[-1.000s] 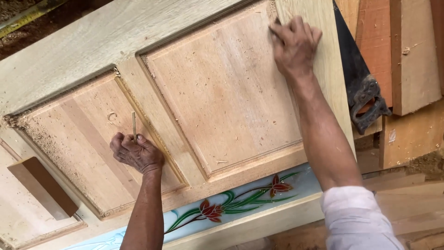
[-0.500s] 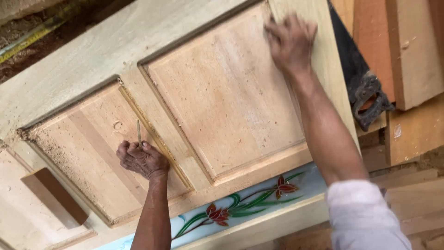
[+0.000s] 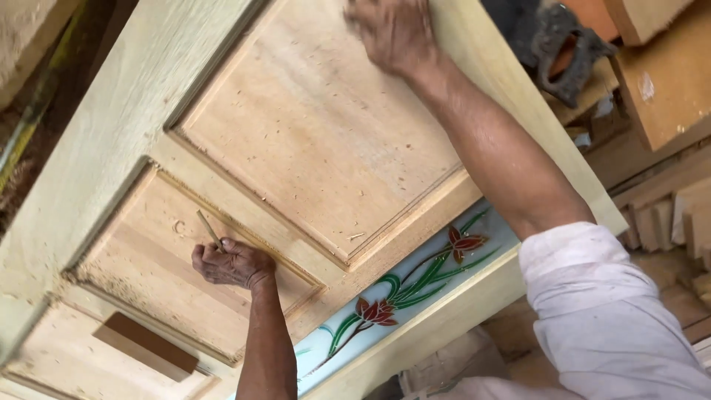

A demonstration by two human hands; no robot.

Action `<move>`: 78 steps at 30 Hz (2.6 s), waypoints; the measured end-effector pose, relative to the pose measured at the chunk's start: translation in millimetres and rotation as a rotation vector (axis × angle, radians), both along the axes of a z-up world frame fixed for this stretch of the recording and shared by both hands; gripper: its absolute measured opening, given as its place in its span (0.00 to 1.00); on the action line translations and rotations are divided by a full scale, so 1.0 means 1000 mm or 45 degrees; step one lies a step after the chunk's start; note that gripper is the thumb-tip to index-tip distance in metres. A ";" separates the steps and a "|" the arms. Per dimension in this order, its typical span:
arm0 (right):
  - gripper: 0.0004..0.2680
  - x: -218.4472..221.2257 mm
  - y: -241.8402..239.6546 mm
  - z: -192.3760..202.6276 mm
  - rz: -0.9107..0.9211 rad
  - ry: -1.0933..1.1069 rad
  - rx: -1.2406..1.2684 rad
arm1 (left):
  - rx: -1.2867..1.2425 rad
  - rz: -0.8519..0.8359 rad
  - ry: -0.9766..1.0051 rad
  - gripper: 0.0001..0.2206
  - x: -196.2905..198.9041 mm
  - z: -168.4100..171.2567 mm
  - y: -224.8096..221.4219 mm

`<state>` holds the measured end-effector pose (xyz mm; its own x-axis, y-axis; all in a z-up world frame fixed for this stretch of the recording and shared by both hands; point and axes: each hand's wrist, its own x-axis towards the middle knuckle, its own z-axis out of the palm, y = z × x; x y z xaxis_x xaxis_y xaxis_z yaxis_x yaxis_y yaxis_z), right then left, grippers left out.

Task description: Tapping decorative trim into place with a hammer and then sanding the wooden door panels to smooth the surface.

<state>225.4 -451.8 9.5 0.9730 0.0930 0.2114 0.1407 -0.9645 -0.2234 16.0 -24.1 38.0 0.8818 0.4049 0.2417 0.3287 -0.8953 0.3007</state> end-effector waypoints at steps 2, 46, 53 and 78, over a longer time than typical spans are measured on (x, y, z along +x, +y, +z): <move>0.04 -0.046 -0.006 0.033 0.096 0.033 0.018 | 0.027 0.070 0.025 0.08 0.000 0.002 -0.003; 0.06 -0.210 -0.039 0.054 -0.207 0.231 -0.096 | 0.035 0.116 0.056 0.10 -0.015 -0.045 0.027; 0.06 -0.137 -0.018 0.057 -0.128 0.184 -0.014 | 0.047 0.088 0.032 0.10 -0.019 -0.052 0.031; 0.05 -0.175 -0.030 0.060 -0.177 0.291 -0.043 | -0.071 0.055 -0.009 0.07 0.001 0.005 0.002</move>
